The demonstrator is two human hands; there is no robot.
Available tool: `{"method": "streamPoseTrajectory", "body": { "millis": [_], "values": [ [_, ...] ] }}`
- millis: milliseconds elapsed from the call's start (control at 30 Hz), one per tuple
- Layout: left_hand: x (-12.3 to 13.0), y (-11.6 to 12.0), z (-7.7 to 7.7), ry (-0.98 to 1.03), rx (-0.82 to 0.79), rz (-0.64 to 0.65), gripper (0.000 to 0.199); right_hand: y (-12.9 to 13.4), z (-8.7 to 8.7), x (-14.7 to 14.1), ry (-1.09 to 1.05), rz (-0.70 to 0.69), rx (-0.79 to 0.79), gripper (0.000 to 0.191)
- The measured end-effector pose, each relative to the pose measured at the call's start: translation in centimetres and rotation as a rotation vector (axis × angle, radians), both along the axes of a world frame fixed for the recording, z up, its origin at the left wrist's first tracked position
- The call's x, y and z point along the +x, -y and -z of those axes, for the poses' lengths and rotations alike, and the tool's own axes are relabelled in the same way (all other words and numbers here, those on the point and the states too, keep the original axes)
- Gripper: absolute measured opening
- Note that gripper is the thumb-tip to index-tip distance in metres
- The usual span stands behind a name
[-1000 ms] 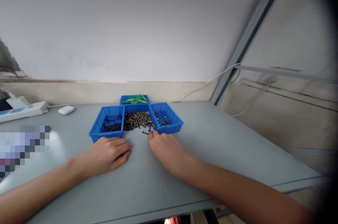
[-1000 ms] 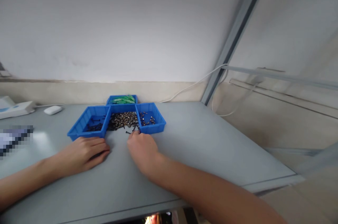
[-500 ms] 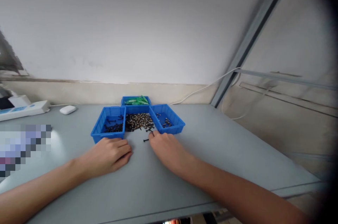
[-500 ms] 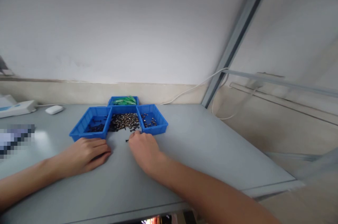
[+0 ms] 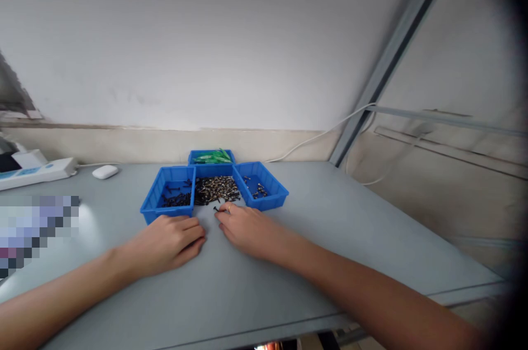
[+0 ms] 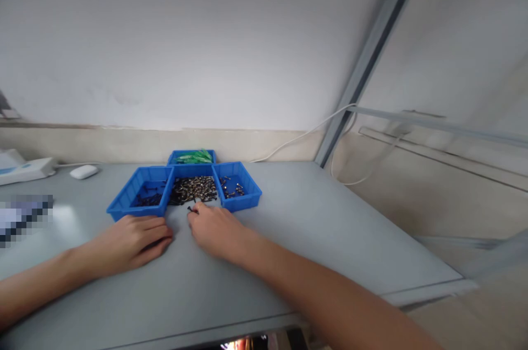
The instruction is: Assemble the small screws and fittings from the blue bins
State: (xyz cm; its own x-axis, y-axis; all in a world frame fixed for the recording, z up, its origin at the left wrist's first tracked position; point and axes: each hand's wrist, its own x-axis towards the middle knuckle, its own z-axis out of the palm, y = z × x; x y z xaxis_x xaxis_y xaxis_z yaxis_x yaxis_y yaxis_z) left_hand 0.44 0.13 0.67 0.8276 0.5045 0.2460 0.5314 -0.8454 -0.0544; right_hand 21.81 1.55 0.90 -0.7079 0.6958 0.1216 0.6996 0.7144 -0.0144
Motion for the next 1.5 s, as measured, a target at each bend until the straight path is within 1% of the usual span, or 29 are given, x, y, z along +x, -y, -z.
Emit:
{"method": "streamPoseTrajectory", "body": {
  "millis": [167, 367, 500, 567, 700, 867, 933, 1000, 1100, 1200, 1333, 1500],
  "values": [
    [0.0, 0.0, 0.0, 0.001, -0.026, -0.016, 0.026, -0.2, -0.1, 0.3, -0.057, -0.029, -0.036, 0.03],
    [0.0, 0.0, 0.1, -0.067, -0.098, -0.122, 0.025, -0.8, 0.1, 0.5, -0.117, -0.083, -0.104, 0.032],
    [-0.1, 0.0, 0.3, -0.084, -0.107, -0.171, 0.026, -1.0, 0.0, 0.3, -0.16, -0.127, -0.12, 0.033],
    [-0.2, 0.0, 0.5, -0.073, -0.094, -0.2, 0.027, -1.1, 0.0, 0.3, -0.167, -0.161, -0.125, 0.033],
    [-0.2, -0.1, 0.7, -0.063, -0.071, -0.281, 0.029, -1.2, 0.2, 0.1, -0.182, -0.272, -0.153, 0.028],
    [-0.1, -0.2, 0.7, -0.061, -0.089, -0.242, 0.026, -1.3, 0.2, 0.0, -0.241, -0.378, -0.191, 0.026],
    [-0.1, -0.3, 0.7, -0.082, -0.105, -0.227, 0.027, -1.3, 0.1, 0.0, -0.253, -0.379, -0.21, 0.025],
    [-0.1, -0.3, 0.7, -0.085, -0.102, -0.223, 0.027, -1.3, 0.0, 0.0, -0.247, -0.349, -0.211, 0.023],
    [-0.2, -0.4, 0.7, -0.069, -0.069, -0.212, 0.024, -1.2, -0.1, 0.0, -0.228, -0.275, -0.162, 0.02],
    [-0.2, -0.4, 0.7, -0.055, -0.057, -0.177, 0.023, -1.1, -0.1, -0.2, -0.215, -0.237, -0.115, 0.016],
    [-0.2, -0.3, 0.6, -0.053, -0.053, -0.175, 0.025, -1.3, 0.0, -0.3, -0.179, -0.23, -0.07, 0.016],
    [-0.2, -0.3, 0.8, -0.074, -0.038, -0.219, 0.024, -1.6, 0.1, -0.1, -0.185, -0.268, -0.062, 0.02]
  ]
}}
